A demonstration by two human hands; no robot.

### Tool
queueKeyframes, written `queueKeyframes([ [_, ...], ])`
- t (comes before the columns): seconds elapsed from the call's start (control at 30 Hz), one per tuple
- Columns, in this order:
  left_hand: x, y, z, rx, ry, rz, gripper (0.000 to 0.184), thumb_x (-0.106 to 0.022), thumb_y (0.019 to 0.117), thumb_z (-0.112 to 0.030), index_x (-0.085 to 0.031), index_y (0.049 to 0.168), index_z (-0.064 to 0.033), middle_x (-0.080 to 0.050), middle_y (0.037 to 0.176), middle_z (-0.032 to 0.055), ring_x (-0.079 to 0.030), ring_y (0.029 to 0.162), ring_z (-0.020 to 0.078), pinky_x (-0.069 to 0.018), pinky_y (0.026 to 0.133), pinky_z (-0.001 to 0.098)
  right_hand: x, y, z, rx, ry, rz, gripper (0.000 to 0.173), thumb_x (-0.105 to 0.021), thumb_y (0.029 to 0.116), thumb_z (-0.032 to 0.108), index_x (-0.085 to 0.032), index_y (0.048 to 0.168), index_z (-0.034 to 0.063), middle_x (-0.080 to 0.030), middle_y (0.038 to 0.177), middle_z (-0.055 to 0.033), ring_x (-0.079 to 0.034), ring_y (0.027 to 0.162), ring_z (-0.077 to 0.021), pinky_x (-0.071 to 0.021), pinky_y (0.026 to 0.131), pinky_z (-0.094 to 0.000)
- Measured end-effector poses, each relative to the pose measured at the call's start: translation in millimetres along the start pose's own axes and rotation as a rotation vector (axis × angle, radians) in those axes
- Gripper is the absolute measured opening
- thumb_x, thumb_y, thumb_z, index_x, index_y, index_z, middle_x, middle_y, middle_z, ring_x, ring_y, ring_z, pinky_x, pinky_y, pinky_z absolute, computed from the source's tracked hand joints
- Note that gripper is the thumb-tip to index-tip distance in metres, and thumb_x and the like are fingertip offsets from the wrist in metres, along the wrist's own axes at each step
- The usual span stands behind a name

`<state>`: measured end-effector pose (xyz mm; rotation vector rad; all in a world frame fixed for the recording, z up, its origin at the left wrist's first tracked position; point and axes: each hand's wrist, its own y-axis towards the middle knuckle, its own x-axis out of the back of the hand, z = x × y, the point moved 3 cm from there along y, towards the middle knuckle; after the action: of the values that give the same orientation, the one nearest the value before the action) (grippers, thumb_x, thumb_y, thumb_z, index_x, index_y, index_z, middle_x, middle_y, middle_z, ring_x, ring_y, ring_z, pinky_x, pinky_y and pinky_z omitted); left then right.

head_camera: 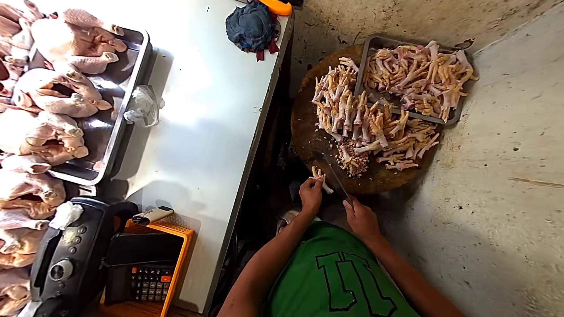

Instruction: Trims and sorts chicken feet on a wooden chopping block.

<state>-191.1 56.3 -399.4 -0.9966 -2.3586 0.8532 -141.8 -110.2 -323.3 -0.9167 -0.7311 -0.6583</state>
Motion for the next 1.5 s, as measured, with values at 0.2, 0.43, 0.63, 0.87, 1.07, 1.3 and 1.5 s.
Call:
queueKeyframes([
  [0.2, 0.2, -1.5, 4.7, 0.032, -0.057, -0.055, 0.020, -0.068, 0.0979, -0.018, -0.065, 0.086, -0.0015, -0.062, 0.081, 0.0078, -0.059, 0.078, 0.0175, -0.0490, 0.076, 0.0392, -7.7, 11.7, -17.3, -0.115, 0.011, 0.143, 0.042, -0.045, 0.1104, 0.034, -0.065, 0.131, 0.0042, -0.073, 0.094, -0.0216, -0.072, 0.090, -0.0405, -0.0546, 0.081, -0.0599],
  [0.43, 10.9, -42.0, -103.6, -0.719, 0.216, -0.134, 0.013, -0.070, 0.0916, -0.014, -0.070, 0.093, -0.0010, -0.067, 0.085, 0.0082, -0.063, 0.083, 0.0203, -0.0516, 0.081, 0.0401, 34.4, 41.4, -28.4, -0.248, 0.037, 0.278, 0.049, -0.044, 0.1101, 0.042, -0.062, 0.130, 0.0016, -0.071, 0.104, -0.0243, -0.070, 0.101, -0.0421, -0.0532, 0.089, -0.0607],
  [0.63, -83.9, 0.8, -188.0, -1.046, 1.081, 0.152, 0.026, -0.058, 0.0969, -0.017, -0.074, 0.114, -0.0073, -0.068, 0.126, 0.0139, -0.060, 0.121, 0.0356, -0.0423, 0.103, 0.0549, 40.2, 44.6, -23.8, -0.246, 0.025, 0.350, 0.051, -0.038, 0.1110, 0.044, -0.061, 0.131, 0.0033, -0.072, 0.108, -0.0232, -0.070, 0.105, -0.0406, -0.0546, 0.089, -0.0590],
  [0.87, -190.2, 67.2, -288.0, -0.895, 1.070, 0.294, 0.035, -0.050, 0.1035, -0.011, -0.063, 0.134, -0.0009, -0.060, 0.140, 0.0192, -0.052, 0.136, 0.0353, -0.0417, 0.115, 0.0491, 39.7, 47.3, -30.8, -0.250, 0.072, 0.397, 0.050, -0.040, 0.1105, 0.044, -0.060, 0.138, 0.0070, -0.072, 0.114, -0.0223, -0.070, 0.110, -0.0399, -0.0542, 0.093, -0.0588],
  [1.07, -236.2, 162.4, -336.4, -0.903, 1.396, 0.278, 0.034, -0.055, 0.0995, -0.003, -0.067, 0.131, -0.0075, -0.058, 0.143, 0.0178, -0.046, 0.138, 0.0418, -0.0317, 0.117, 0.0620, 46.0, 48.7, -33.9, -0.251, 0.114, 0.393, 0.051, -0.041, 0.1097, 0.044, -0.062, 0.137, 0.0055, -0.072, 0.115, -0.0239, -0.070, 0.111, -0.0418, -0.0534, 0.094, -0.0614],
  [1.3, -187.7, 132.0, -348.3, -1.055, 0.653, 0.302, 0.029, -0.051, 0.1060, -0.010, -0.068, 0.127, 0.0015, -0.068, 0.126, 0.0212, -0.064, 0.121, 0.0318, -0.0486, 0.108, 0.0477, 42.1, 52.8, -37.0, -0.221, 0.090, 0.444, 0.049, -0.040, 0.1105, 0.043, -0.060, 0.137, 0.0077, -0.072, 0.115, -0.0219, -0.070, 0.110, -0.0393, -0.0543, 0.094, -0.0584],
  [1.5, -48.2, 29.0, -251.5, -0.465, -0.239, 0.307, 0.027, -0.053, 0.1054, -0.016, -0.050, 0.128, -0.0035, -0.067, 0.092, 0.0112, -0.067, 0.071, 0.0213, -0.0602, 0.067, 0.0409, 76.9, 81.4, -57.6, -0.126, 0.086, 0.318, 0.047, -0.046, 0.1087, 0.041, -0.066, 0.127, 0.0023, -0.071, 0.108, -0.0266, -0.069, 0.106, -0.0455, -0.0525, 0.090, -0.0653],
])
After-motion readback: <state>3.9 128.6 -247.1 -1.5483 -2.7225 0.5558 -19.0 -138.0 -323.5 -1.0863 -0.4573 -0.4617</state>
